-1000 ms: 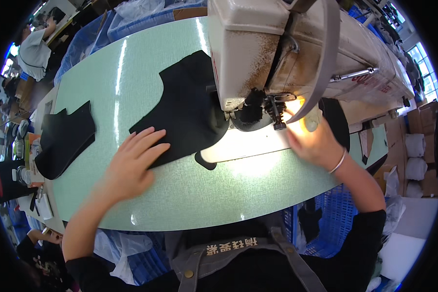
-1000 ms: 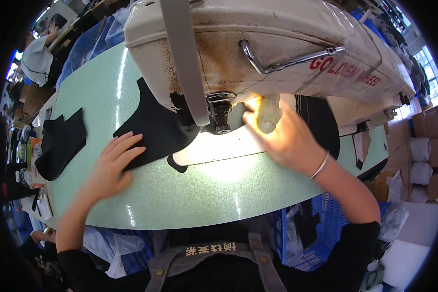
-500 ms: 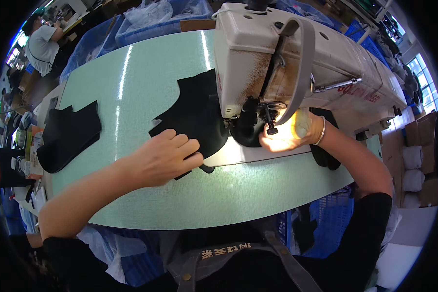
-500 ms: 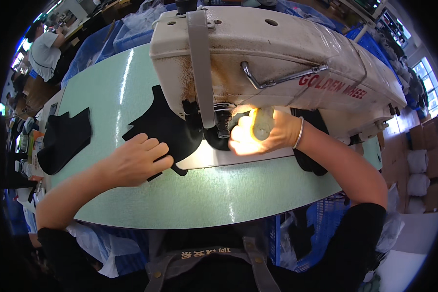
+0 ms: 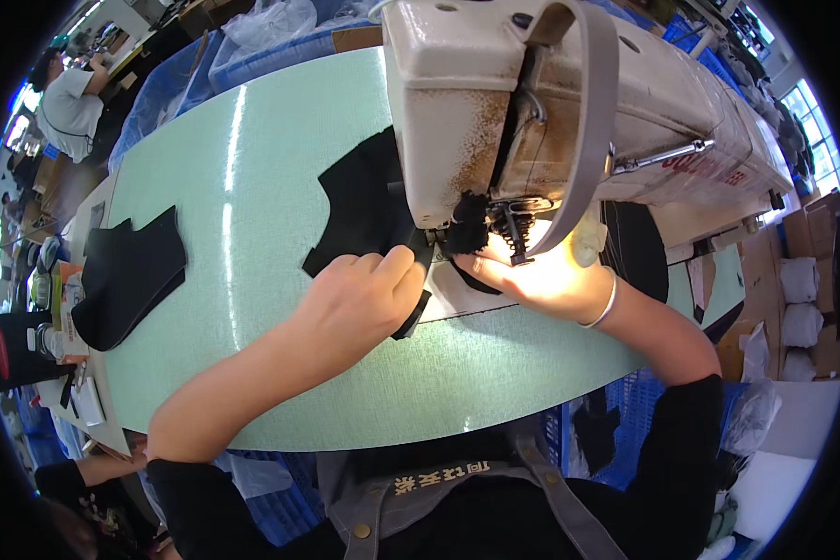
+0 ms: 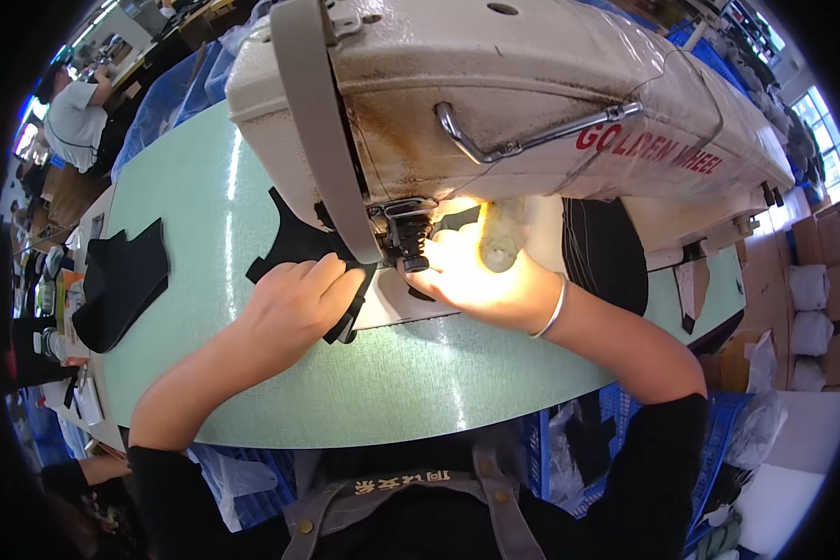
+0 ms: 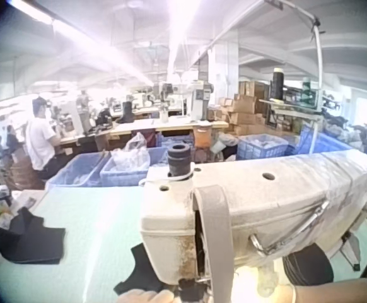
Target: The person aligns fabric shoe components and stitches them together using a sewing machine, then places the finished shoe upper into a basket.
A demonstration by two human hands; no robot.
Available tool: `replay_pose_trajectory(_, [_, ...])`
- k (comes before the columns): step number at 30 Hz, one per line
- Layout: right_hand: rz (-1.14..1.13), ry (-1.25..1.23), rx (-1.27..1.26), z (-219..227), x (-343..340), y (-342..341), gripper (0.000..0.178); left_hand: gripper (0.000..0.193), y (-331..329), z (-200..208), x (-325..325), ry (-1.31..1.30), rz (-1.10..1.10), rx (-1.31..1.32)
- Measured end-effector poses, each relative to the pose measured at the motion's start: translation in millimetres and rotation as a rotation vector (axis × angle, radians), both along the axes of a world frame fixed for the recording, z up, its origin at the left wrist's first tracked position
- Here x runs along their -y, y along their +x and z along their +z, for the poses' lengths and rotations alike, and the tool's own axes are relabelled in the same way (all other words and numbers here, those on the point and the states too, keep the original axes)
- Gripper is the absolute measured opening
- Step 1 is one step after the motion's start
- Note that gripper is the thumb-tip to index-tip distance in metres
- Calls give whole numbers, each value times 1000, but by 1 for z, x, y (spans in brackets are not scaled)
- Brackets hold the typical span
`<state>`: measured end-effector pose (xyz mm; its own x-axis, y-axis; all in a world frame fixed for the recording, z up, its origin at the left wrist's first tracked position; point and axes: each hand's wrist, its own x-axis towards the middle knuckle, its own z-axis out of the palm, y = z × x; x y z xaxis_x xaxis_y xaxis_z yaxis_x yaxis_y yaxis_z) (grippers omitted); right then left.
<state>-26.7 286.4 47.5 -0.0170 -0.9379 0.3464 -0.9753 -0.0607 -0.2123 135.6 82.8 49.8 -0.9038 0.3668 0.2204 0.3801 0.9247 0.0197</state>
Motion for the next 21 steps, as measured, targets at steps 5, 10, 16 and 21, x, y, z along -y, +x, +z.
replay_pose_trajectory(5, [-31, 136, -123, -2, -12, 5, 34, 25, 1, -4, -16, -226, -54, -232])
replay_pose_trajectory(10, [-77, 130, -94, -11, -21, 14, 37, 27, 3, -11, -23, -230, -5, -215])
replay_pose_trajectory(16, [-139, 204, -224, -6, -12, 25, 40, 28, 4, -21, -28, -234, 37, -237])
replay_pose_trajectory(21, [-133, -91, -289, -14, -1, 30, 35, 28, -1, -32, -28, -20, 104, -291])
